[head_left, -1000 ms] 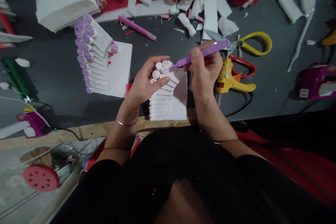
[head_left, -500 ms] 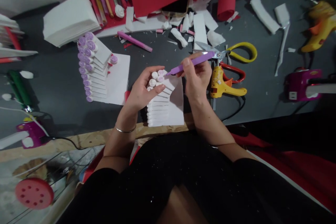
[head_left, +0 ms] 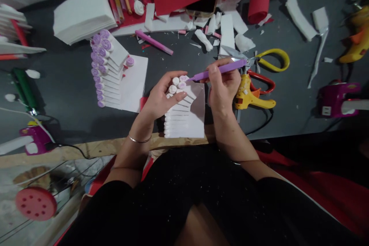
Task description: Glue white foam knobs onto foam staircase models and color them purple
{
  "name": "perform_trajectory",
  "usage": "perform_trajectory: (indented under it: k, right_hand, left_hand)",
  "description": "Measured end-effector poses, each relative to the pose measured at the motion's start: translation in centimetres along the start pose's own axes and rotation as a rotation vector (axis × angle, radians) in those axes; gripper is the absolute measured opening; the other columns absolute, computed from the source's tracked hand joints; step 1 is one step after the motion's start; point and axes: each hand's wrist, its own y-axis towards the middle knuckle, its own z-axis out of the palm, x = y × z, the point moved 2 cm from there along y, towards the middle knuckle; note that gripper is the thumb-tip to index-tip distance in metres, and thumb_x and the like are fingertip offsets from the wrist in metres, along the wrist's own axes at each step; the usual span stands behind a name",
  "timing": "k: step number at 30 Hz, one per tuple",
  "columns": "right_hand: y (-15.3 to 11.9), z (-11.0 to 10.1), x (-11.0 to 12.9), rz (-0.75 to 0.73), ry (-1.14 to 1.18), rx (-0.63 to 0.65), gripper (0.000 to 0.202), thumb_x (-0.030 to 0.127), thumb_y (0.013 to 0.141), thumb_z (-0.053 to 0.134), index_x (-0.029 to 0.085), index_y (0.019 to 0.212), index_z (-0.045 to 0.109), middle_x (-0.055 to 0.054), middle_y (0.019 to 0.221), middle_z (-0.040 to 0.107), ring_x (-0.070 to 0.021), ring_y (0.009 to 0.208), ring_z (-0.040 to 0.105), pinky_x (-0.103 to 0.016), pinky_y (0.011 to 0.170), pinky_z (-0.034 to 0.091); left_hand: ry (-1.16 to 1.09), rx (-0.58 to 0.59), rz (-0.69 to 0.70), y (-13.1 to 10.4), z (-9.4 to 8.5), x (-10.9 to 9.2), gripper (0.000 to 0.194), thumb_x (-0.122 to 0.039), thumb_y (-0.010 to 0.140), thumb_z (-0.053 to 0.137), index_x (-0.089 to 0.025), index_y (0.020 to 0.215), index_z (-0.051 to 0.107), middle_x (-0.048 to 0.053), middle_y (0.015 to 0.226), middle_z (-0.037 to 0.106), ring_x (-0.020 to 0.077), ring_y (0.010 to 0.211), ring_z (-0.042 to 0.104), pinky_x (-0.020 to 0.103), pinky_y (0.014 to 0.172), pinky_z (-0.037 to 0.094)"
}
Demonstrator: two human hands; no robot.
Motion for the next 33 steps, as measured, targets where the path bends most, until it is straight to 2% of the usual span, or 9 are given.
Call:
perform_trajectory:
  k: [4, 9, 12, 15, 20, 25, 30, 33]
  right_hand:
    - [0.1, -0.1, 0.0, -0.010, -0.040, 0.052, 0.043, 0.066, 0.088, 0.073, 0.026, 0.081, 0.061, 0.004, 0.073, 0.058, -0.0102, 0.058, 0.059, -0.027, 0.054, 0.054]
    - [0.7, -0.3, 0.4, -0.091, -0.002, -0.048, 0.039, 0.065, 0.090, 0.070, 0.027, 0.084, 0.062, 0.004, 0.077, 0.059, -0.0119, 0.062, 0.060, -0.028, 0.055, 0.055]
    - [0.8, -0.2, 0.8, -0.137, -0.065, 0.006, 0.033, 0.060, 0.091, 0.071, 0.027, 0.087, 0.067, 0.002, 0.081, 0.063, -0.0139, 0.071, 0.065, -0.030, 0.061, 0.058]
    - [0.6, -0.3, 0.8, -0.139, -0.127, 0.040, 0.038, 0.062, 0.092, 0.069, 0.026, 0.083, 0.066, 0.002, 0.079, 0.062, -0.0134, 0.072, 0.064, -0.031, 0.065, 0.058]
    - [0.4, -0.6, 0.3, -0.128, -0.164, 0.059, 0.035, 0.058, 0.093, 0.069, 0.024, 0.086, 0.068, 0.002, 0.082, 0.064, -0.0137, 0.076, 0.065, -0.032, 0.073, 0.058]
    - [0.5, -0.9, -0.1, -0.153, -0.135, -0.024, 0.033, 0.056, 0.094, 0.070, 0.025, 0.086, 0.068, 0.004, 0.079, 0.062, -0.0123, 0.071, 0.063, -0.032, 0.072, 0.058]
    - [0.4, -0.6, 0.2, -0.163, -0.187, 0.035, 0.030, 0.054, 0.094, 0.070, 0.025, 0.087, 0.069, 0.003, 0.082, 0.066, -0.0143, 0.077, 0.066, -0.035, 0.076, 0.058]
    - [0.5, -0.8, 0.6, -0.199, -0.181, -0.042, 0.030, 0.053, 0.095, 0.068, 0.025, 0.085, 0.068, 0.003, 0.080, 0.066, -0.0135, 0.074, 0.065, -0.033, 0.071, 0.057]
  left_hand:
    - [0.011, -0.006, -0.004, -0.1, 0.0, 0.0, 0.060, -0.061, 0.091, 0.074, -0.028, 0.138, 0.059, 0.006, 0.120, 0.071, 0.0191, 0.097, 0.069, 0.033, 0.084, 0.059]
    - [0.013, -0.001, -0.017, 0.4, 0.6, -0.3, 0.064, -0.063, 0.092, 0.071, -0.028, 0.142, 0.056, 0.008, 0.129, 0.071, 0.0212, 0.107, 0.071, 0.035, 0.092, 0.059]
    - [0.010, 0.008, 0.005, 0.9, 0.9, -0.7, 0.065, -0.066, 0.090, 0.071, -0.026, 0.140, 0.059, 0.009, 0.131, 0.072, 0.0219, 0.111, 0.071, 0.035, 0.096, 0.059]
    - [0.021, -0.001, 0.005, 1.4, 1.1, -0.8, 0.065, -0.067, 0.090, 0.071, -0.025, 0.139, 0.061, 0.009, 0.131, 0.073, 0.0220, 0.112, 0.072, 0.036, 0.097, 0.059]
    - [0.039, -0.004, 0.008, 1.6, 1.1, -0.6, 0.066, -0.065, 0.090, 0.072, -0.024, 0.141, 0.062, 0.010, 0.144, 0.069, 0.0249, 0.124, 0.069, 0.038, 0.106, 0.058]
    - [0.022, 0.002, -0.011, 1.6, 1.1, -0.5, 0.065, -0.061, 0.091, 0.072, -0.025, 0.144, 0.061, 0.010, 0.149, 0.067, 0.0253, 0.129, 0.068, 0.040, 0.109, 0.057]
    - [0.005, 0.004, -0.012, 1.6, 1.2, -0.8, 0.064, -0.062, 0.091, 0.072, -0.026, 0.143, 0.062, 0.009, 0.147, 0.068, 0.0253, 0.131, 0.067, 0.040, 0.112, 0.055]
    - [-0.027, 0.010, -0.017, 1.7, 1.3, -0.7, 0.066, -0.064, 0.091, 0.072, -0.026, 0.143, 0.062, 0.009, 0.149, 0.066, 0.0255, 0.131, 0.067, 0.039, 0.112, 0.055]
